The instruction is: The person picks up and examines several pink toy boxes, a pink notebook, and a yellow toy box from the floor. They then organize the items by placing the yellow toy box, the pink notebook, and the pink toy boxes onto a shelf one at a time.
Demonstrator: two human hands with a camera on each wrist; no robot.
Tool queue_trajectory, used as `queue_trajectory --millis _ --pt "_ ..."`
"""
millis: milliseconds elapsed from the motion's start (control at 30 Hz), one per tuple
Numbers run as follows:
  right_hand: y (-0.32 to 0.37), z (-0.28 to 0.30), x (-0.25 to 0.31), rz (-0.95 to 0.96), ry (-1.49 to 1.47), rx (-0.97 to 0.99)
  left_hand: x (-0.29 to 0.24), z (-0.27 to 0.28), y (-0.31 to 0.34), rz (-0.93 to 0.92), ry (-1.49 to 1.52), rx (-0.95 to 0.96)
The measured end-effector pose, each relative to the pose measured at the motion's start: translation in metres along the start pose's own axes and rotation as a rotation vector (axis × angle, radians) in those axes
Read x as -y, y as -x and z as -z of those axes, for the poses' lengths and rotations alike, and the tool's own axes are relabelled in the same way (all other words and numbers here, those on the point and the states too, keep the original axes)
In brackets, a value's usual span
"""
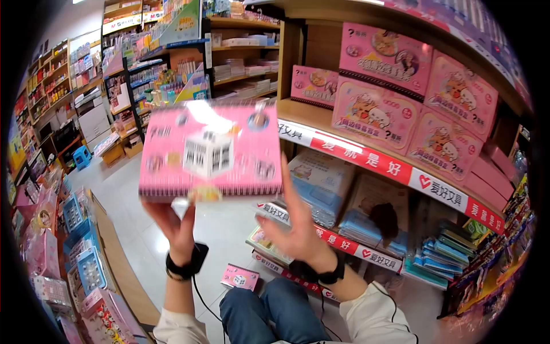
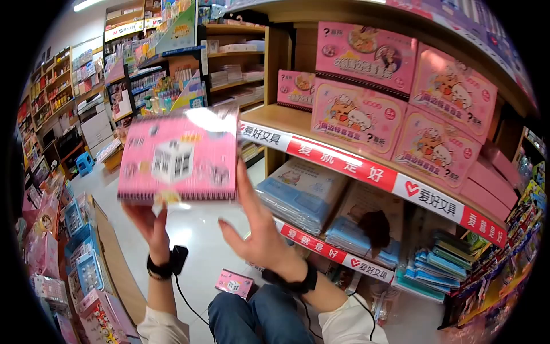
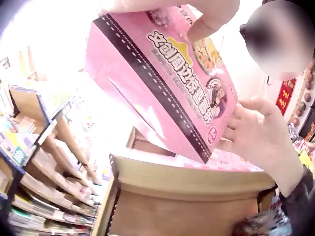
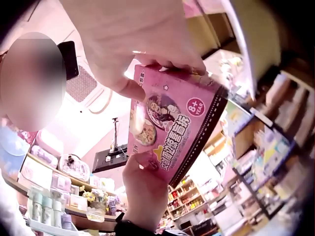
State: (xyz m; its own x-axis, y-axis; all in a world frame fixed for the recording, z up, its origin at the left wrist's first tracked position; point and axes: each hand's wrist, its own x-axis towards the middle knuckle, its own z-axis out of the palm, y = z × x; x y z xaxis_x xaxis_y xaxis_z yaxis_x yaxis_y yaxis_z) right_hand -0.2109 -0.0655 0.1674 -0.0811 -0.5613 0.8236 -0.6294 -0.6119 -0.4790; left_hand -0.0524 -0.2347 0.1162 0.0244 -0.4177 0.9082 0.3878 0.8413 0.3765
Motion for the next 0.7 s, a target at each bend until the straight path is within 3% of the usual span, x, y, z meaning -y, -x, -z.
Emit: queue_trajectory --millis 100,300,367,533,633,700 --pt "-0.035 0.031 0.0 0.101 0.165 -0.065 0.005 -0.035 -0.058 0.2 0.258 0.142" --pt "-0.079 0.079 -0.032 0.033 0.223 -0.075 0.038 -0.116 -0.112 0.262 0.512 0.277" --pt "-0.083 0.092 -0.043 0.009 0.308 -0.059 0.066 -0.131 -0.124 0.354 0.468 0.342" --pt "-0.091 0.11 -0.054 0.107 0.494 -0.015 0.071 -0.156 -0.148 0.399 0.359 0.374" --pt "-0.1 0.106 -0.046 0.227 0.764 -0.092 0.096 -0.175 -0.147 0.286 0.317 0.388" --pt "-0.118 0.107 -0.045 0.339 0.887 -0.091 0.128 -0.185 -0.136 0.166 0.0 0.343"
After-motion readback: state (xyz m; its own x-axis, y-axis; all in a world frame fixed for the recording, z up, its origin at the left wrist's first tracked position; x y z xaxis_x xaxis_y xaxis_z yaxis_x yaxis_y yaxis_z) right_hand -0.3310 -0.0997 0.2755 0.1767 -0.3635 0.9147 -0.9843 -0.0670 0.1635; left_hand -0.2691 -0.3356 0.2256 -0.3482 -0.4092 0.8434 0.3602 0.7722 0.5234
